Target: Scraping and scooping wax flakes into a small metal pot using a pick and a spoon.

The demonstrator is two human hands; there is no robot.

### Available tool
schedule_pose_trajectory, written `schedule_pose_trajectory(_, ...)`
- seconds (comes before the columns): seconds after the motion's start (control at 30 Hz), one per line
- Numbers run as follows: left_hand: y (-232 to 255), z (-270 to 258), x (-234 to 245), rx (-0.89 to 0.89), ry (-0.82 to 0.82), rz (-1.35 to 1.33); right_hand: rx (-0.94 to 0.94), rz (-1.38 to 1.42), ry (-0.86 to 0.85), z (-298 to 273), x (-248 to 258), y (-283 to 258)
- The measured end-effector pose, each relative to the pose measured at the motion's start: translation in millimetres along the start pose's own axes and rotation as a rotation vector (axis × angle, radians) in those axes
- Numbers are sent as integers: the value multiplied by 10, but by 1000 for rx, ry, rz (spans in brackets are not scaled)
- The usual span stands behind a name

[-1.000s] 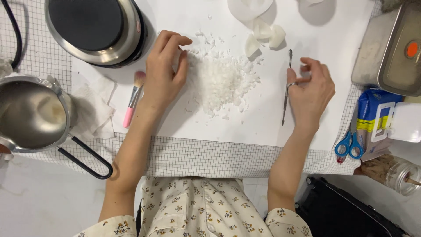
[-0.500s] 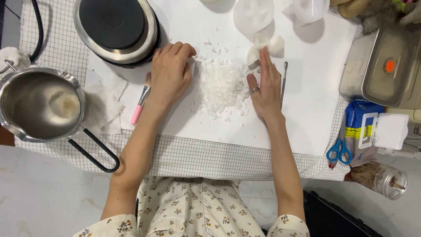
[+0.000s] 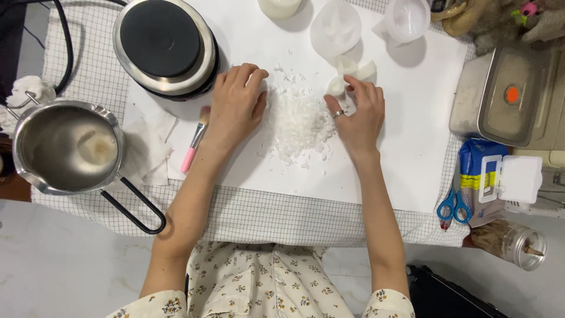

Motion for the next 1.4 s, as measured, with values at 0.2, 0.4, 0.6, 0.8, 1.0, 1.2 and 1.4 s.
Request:
schedule_pose_trajectory(0.2, -48, -42, 252, 21, -208, 154, -14, 29, 54, 15, -33, -40)
schedule_pose_trajectory(0.4, -89, -171, 283, 87, -287, 138, -180, 272, 176, -50, 345, 45)
schedule_pose_trajectory(0.6, -154, -317, 223, 32, -303, 278, -796, 714, -271, -118, 481, 18)
schedule_pose_trajectory(0.8, -86, -263, 361, 10, -213, 308, -736, 717, -484, -396, 362, 176)
schedule_pose_trajectory(1.0, 161, -75, 586, 311, -49, -270, -645, 786, -363, -429, 465, 124)
schedule_pose_trajectory(1.2, 537, -32, 305, 375, -171, -559, -471, 588, -333, -551, 357, 134)
schedule_pose_trajectory(1.4, 935, 276, 7, 232, -259, -609, -288, 364, -69, -169, 502, 121)
Point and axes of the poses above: each hand's wrist, its own z-axis towards the middle knuckle, its own x-axis out of the back of the hand, y = z × x, the point moved 7 cm from there along z, towards the middle knuckle, and after that the axes turned 11 degrees about y, right-handed, at the moved point
